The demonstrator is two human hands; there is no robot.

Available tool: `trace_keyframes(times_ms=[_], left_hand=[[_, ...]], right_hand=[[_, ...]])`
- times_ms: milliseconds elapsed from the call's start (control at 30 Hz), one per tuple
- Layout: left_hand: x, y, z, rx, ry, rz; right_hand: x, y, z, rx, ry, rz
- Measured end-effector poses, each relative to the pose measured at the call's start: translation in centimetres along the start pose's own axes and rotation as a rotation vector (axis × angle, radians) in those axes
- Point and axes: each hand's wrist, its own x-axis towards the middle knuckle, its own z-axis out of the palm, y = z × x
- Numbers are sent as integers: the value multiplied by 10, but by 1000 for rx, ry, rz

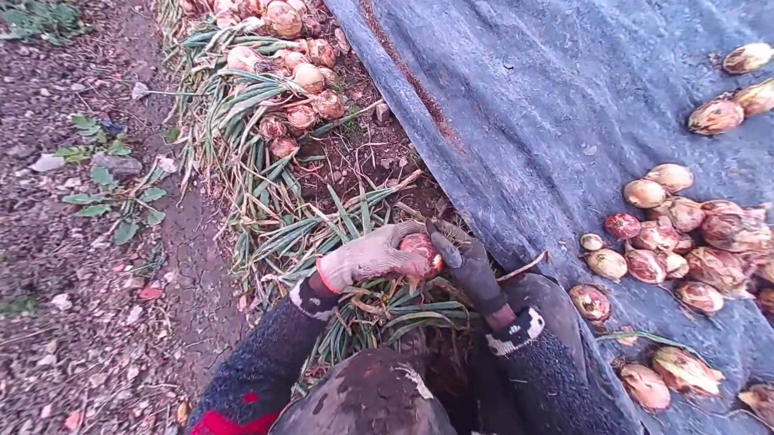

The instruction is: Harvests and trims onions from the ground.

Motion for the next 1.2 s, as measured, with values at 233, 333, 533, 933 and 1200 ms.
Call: trace_keyframes(times_ms=[233,333,533,933,1200], left_hand=[[-4,-48,31,463,681,-129],[-13,-77,4,-348,786,-162],[-16,-23,0,-287,851,-56],[50,23,66,624,612,427],[90,78,-71,594,737,119]], right_hand=[[-26,-23,20,210,-48,59],[-30,-34,25,370,-68,48],[-14,24,-1,-157,-174,372],[-13,-36,-31,949,122,635],[-29,-129,-134,700,287,-438]])
